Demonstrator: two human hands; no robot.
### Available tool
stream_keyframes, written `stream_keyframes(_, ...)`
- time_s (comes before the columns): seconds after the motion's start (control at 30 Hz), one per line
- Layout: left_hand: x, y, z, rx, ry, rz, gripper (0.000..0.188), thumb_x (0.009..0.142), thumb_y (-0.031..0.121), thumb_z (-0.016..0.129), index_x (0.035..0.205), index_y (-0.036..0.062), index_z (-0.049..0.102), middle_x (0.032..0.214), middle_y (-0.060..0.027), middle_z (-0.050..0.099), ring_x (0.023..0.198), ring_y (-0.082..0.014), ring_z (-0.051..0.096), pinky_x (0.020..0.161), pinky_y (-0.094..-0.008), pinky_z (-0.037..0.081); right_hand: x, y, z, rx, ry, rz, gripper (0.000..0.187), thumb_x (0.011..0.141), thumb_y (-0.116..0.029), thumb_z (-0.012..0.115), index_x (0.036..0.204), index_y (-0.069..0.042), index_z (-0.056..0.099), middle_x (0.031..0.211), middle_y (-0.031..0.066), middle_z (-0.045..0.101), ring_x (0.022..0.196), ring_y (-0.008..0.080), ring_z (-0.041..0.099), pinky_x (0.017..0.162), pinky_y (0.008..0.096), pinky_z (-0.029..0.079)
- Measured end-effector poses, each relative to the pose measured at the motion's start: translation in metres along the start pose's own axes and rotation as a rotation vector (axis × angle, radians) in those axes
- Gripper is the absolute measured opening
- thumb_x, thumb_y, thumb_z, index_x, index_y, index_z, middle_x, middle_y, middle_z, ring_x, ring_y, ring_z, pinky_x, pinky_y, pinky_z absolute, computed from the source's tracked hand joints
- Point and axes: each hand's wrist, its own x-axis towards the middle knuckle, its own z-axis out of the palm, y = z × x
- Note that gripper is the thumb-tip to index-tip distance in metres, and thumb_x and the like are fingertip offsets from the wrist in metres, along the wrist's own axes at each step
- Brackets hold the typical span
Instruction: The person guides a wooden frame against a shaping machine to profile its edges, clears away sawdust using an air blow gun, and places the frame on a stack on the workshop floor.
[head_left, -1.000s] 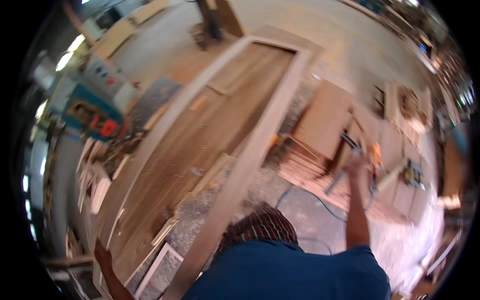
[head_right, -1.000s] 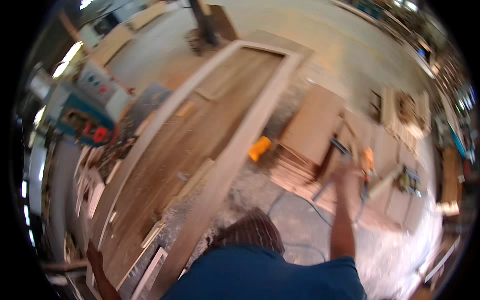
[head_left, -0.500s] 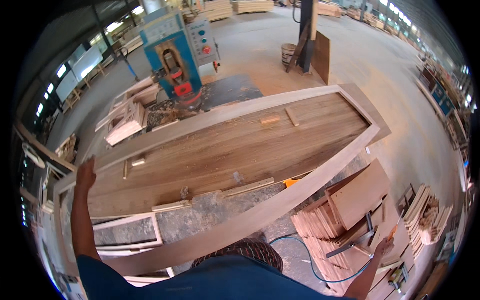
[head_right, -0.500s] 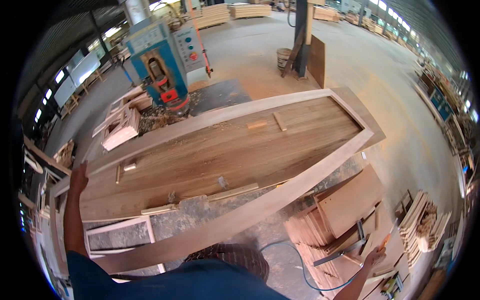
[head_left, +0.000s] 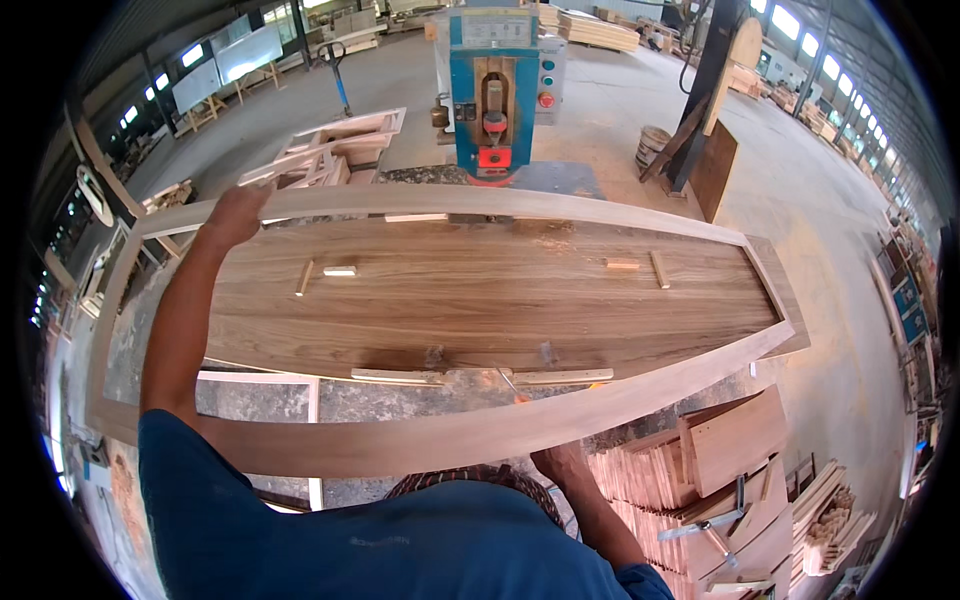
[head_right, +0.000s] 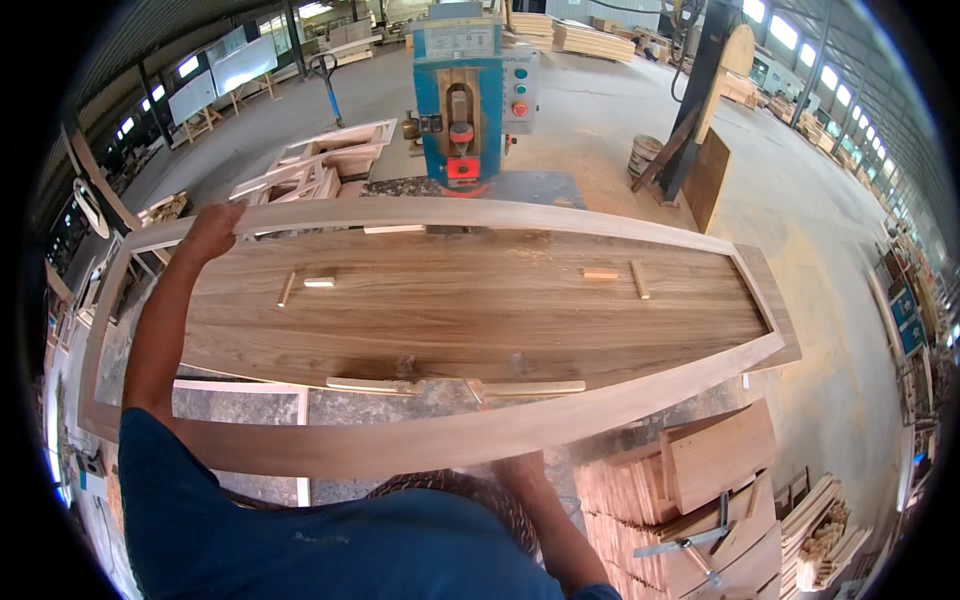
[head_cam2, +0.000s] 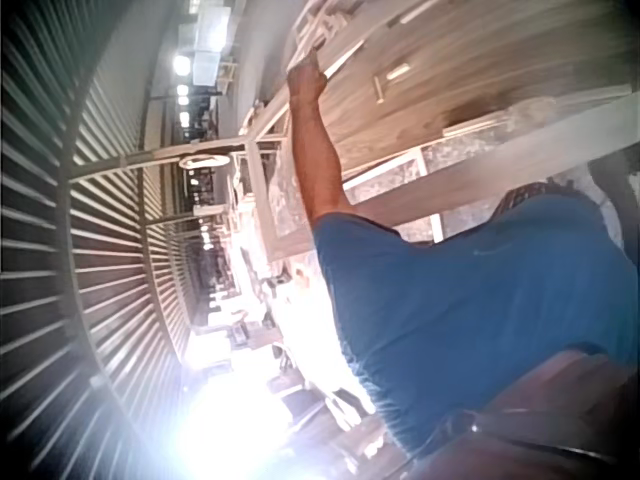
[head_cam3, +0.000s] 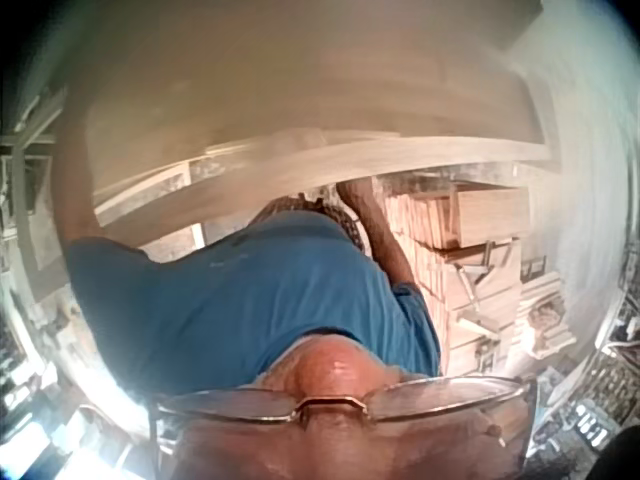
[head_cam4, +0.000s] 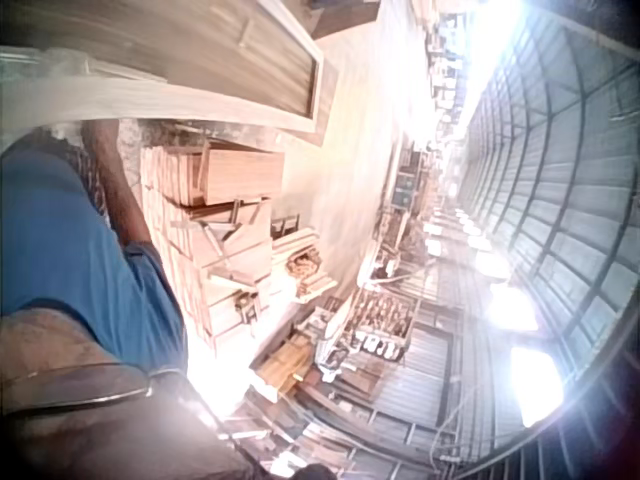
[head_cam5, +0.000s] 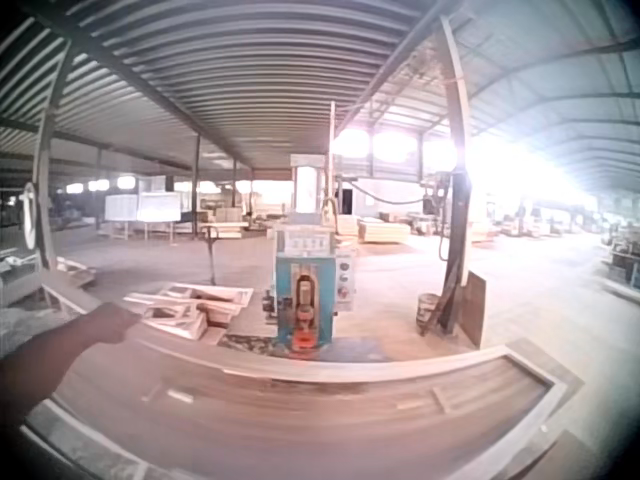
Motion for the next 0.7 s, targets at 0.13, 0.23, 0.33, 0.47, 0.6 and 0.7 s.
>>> stream_keyframes(0.13, 0.000, -0.002, 0.017, -0.011, -0.008, -0.038, 0.048, 0.071, -0.007, 0.059, 0.118, 0.0001, 0.058, 0.099, -0.0238, 0.066, 0.095, -0.0423, 0.062, 0.084, -0.0504, 0.049, 0.014, 0.036, -0.004, 0.127, 0.232, 0.052, 0.026, 0.090, -0.015, 0.054, 0.108, -0.001, 0.065, 0.099, 0.0227, 0.069, 0.102, 0.0382, 0.064, 0.086, 0.0470, 0.050)
stream_keyframes(0.23, 0.001, 0.000, 0.029, 0.001, -0.033, -0.061, 0.049, 0.071, -0.007, 0.058, 0.120, -0.0003, 0.058, 0.101, -0.0232, 0.066, 0.095, -0.0411, 0.063, 0.084, -0.0496, 0.049, -0.005, 0.104, -0.046, -0.205, 0.345, 0.288, 0.027, 0.091, -0.017, 0.054, 0.111, -0.001, 0.063, 0.098, 0.0225, 0.069, 0.102, 0.0380, 0.064, 0.084, 0.0466, 0.050)
stream_keyframes(0.33, 0.003, 0.000, 0.037, 0.011, -0.034, -0.034, 0.053, 0.072, -0.008, 0.058, 0.124, -0.0007, 0.055, 0.102, -0.0221, 0.066, 0.094, -0.0404, 0.063, 0.084, -0.0484, 0.050, -0.036, 0.153, -0.087, -0.368, 0.676, 0.485, 0.030, 0.092, -0.018, 0.055, 0.113, 0.003, 0.055, 0.098, 0.0254, 0.066, 0.088, 0.0382, 0.064, 0.074, 0.0459, 0.051)
stream_keyframes(0.47, 0.007, -0.005, 0.050, 0.000, -0.036, 0.005, 0.055, 0.073, -0.007, 0.056, 0.127, -0.0017, 0.053, 0.100, -0.0217, 0.065, 0.092, -0.0403, 0.063, 0.083, -0.0480, 0.050, -0.060, 0.155, -0.088, -0.222, 0.703, 0.639, 0.027, 0.095, -0.013, 0.047, 0.115, 0.004, 0.046, 0.092, 0.0270, 0.062, 0.081, 0.0388, 0.062, 0.071, 0.0480, 0.051)
stream_keyframes(0.6, 0.012, -0.011, 0.079, -0.014, -0.026, -0.003, 0.055, 0.073, -0.005, 0.055, 0.128, -0.0025, 0.053, 0.103, -0.0241, 0.064, 0.093, -0.0401, 0.063, 0.083, -0.0484, 0.050, -0.037, 0.084, -0.028, 0.157, 0.358, 0.350, 0.025, 0.094, -0.009, 0.044, 0.114, 0.006, 0.050, 0.096, 0.0228, 0.063, 0.081, 0.0352, 0.062, 0.071, 0.0451, 0.051)
stream_keyframes(0.7, 0.011, -0.016, 0.106, -0.022, 0.035, 0.027, 0.054, 0.074, -0.002, 0.056, 0.127, -0.0011, 0.054, 0.105, -0.0245, 0.065, 0.095, -0.0403, 0.063, 0.084, -0.0497, 0.049, -0.008, 0.011, 0.023, 0.062, -0.208, 0.127, 0.024, 0.092, -0.007, 0.046, 0.110, 0.001, 0.059, 0.102, 0.0202, 0.065, 0.091, 0.0370, 0.062, 0.080, 0.0459, 0.050)
